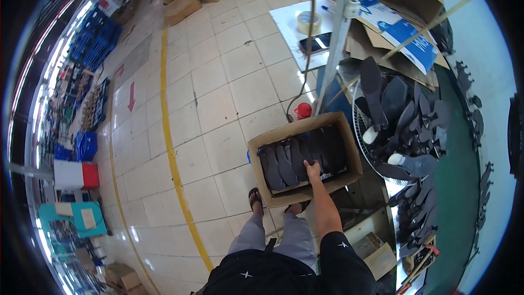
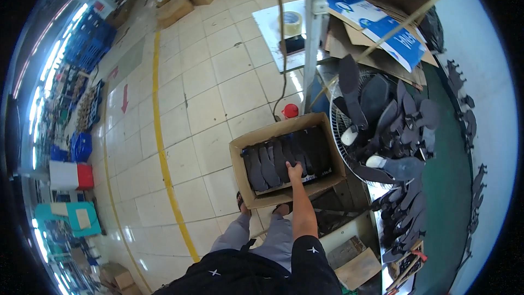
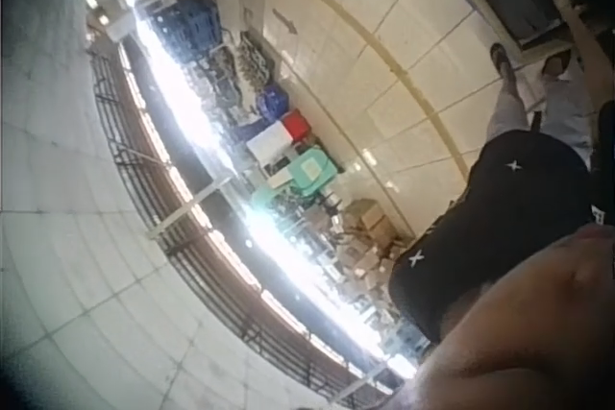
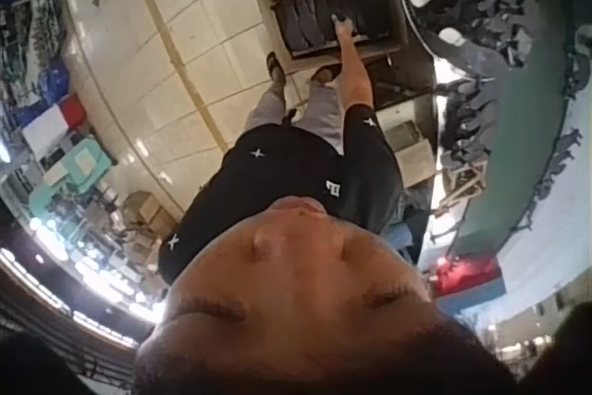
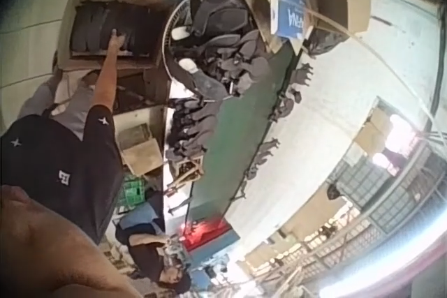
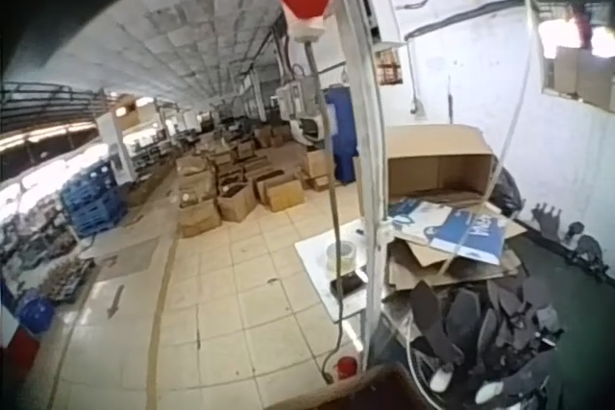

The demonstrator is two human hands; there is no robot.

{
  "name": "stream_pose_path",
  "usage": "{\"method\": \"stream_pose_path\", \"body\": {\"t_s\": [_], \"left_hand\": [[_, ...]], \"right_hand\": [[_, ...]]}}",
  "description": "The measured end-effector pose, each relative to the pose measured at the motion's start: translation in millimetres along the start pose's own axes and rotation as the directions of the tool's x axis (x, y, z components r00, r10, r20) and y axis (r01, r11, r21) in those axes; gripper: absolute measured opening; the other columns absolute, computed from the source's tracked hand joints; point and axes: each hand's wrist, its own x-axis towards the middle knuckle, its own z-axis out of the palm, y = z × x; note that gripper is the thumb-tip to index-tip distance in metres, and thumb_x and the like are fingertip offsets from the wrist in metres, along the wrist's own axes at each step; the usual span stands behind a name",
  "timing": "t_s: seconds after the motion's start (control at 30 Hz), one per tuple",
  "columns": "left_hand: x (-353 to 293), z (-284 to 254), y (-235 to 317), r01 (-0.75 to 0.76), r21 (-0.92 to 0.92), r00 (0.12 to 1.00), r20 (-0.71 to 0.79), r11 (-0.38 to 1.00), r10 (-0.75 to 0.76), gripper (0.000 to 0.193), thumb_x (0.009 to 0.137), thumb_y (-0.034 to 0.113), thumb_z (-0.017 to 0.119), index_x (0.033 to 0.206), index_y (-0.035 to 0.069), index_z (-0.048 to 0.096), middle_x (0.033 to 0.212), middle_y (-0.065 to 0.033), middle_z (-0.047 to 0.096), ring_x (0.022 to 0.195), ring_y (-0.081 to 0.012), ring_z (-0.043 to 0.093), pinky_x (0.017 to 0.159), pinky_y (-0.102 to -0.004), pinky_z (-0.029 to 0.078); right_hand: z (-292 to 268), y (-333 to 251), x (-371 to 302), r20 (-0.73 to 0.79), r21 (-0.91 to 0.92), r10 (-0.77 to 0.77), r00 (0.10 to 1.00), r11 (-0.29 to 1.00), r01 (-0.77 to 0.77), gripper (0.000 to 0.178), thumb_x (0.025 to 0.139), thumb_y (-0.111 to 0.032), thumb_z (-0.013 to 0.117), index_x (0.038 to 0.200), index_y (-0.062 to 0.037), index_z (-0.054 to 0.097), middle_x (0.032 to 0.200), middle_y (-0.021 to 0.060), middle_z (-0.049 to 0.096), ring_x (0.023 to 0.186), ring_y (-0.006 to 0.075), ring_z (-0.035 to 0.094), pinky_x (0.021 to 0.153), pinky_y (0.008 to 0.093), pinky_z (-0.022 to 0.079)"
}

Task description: Attaching heel components to shoe soles using a hammer and pliers.

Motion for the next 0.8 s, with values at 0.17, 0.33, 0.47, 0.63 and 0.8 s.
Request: {"method": "stream_pose_path", "body": {"t_s": [0.17, 0.33, 0.47, 0.63, 0.8], "left_hand": [[42, 31, -3, 0.056, 0.041, 0.998, 0.003, 0.998, -0.056, 0.030, 0.094, 0.030, 0.054, 0.095, 0.002, 0.065, 0.087, -0.0127, 0.065, 0.073, -0.0290, 0.064, 0.063, -0.0419, 0.048], [52, -14, -81, 0.106, -0.391, 0.994, 0.072, 0.914, -0.085, 0.037, 0.100, 0.040, 0.047, 0.102, 0.008, 0.065, 0.102, -0.0109, 0.068, 0.086, -0.0280, 0.067, 0.068, -0.0460, 0.048], [160, -112, -5, 0.070, -0.539, 0.951, 0.289, 0.839, 0.107, 0.038, 0.098, 0.032, 0.051, 0.128, 0.008, 0.055, 0.113, -0.0049, 0.068, 0.089, -0.0163, 0.066, 0.074, -0.0336, 0.050], [244, -163, -3, -0.230, -0.063, 0.973, -0.042, 0.971, 0.227, 0.035, 0.097, 0.028, 0.055, 0.112, -0.002, 0.062, 0.097, -0.0142, 0.070, 0.091, -0.0221, 0.065, 0.081, -0.0358, 0.051], [247, -184, 141, -0.501, -0.326, 0.840, 0.040, 0.802, 0.541, 0.030, 0.099, 0.021, 0.052, 0.122, 0.002, 0.059, 0.112, -0.0149, 0.069, 0.106, -0.0223, 0.065, 0.091, -0.0328, 0.050]], "right_hand": [[-5, -20, -22, -0.052, -0.173, -0.154, 0.987, 0.975, 0.143, 0.060, 0.087, -0.025, 0.072, 0.132, 0.0059, 0.048, 0.133, 0.0355, 0.048, 0.123, 0.0488, 0.049, 0.105, 0.0474, 0.042], [-19, -20, -59, -0.159, -0.369, -0.373, 0.914, 0.881, 0.296, 0.063, 0.088, -0.021, 0.067, 0.141, 0.0025, 0.045, 0.141, 0.0361, 0.040, 0.128, 0.0505, 0.044, 0.109, 0.0491, 0.038], [-71, 1, -106, -0.199, -0.087, -0.248, 0.948, 0.968, 0.235, 0.052, 0.093, -0.022, 0.063, 0.138, -0.0002, 0.050, 0.130, 0.0240, 0.059, 0.114, 0.0339, 0.061, 0.099, 0.0388, 0.047], [-91, 32, -280, -0.340, 0.174, -0.164, 0.926, 0.957, 0.233, 0.036, 0.099, -0.019, 0.056, 0.130, -0.0004, 0.057, 0.110, 0.0126, 0.070, 0.099, 0.0176, 0.066, 0.087, 0.0282, 0.050], [-37, 281, -494, -0.158, 0.158, 0.405, 0.900, 0.910, -0.382, 0.030, 0.096, -0.020, 0.055, 0.116, 0.0009, 0.062, 0.095, 0.0163, 0.068, 0.093, 0.0212, 0.064, 0.081, 0.0356, 0.051]]}}
